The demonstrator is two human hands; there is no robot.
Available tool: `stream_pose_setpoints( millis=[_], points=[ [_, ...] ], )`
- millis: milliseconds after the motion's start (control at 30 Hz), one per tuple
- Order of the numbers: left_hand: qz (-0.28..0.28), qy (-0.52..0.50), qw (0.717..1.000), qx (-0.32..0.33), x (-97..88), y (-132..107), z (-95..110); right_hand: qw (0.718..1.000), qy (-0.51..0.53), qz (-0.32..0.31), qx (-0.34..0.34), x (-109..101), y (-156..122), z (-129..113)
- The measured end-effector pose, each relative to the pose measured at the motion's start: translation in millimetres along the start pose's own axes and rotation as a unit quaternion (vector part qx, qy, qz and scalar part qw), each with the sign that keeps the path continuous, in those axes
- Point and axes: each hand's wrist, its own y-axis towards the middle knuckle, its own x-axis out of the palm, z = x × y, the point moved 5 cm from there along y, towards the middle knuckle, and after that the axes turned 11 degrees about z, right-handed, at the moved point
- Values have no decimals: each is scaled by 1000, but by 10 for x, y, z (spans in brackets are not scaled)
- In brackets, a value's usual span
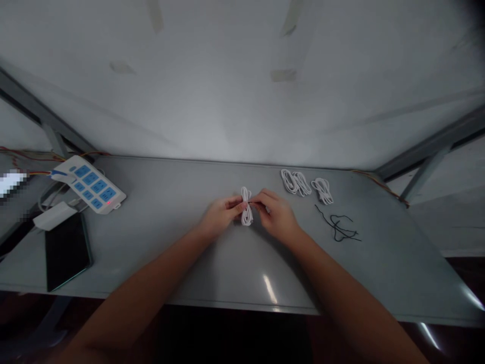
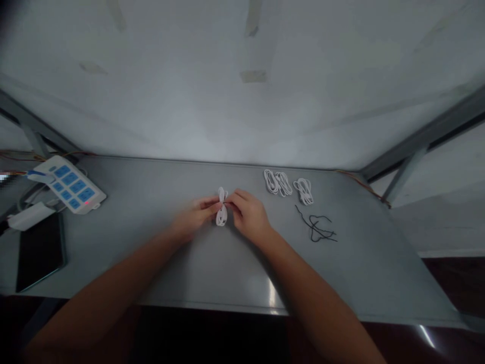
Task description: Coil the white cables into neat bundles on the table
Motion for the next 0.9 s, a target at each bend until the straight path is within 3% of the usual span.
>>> stream_pose_setpoints(
  millis=[133,233,333,467,600,700,900],
  points=[
    [30,-117,986,-116,-17,9,-97,999,-22,0,-35,-3,-4,-64],
    [47,-134,981,-128,-22,8,-108,1000,-3,10,-17,-8,1,-68],
    [30,-109,992,-65,2,2,-49,998,27,37,50,-25,4,0],
    [49,33,995,77,-18,-9,61,982,89,52,157,-3,-23,122],
    [79,126,974,173,-69,0,116,978,119,23,172,66,-41,128],
    [62,101,983,140,-76,33,48,985,102,13,138,69,-27,95],
    [15,-38,999,15,-9,51,-68,996,72,-18,55,34,17,69]
  ],
)
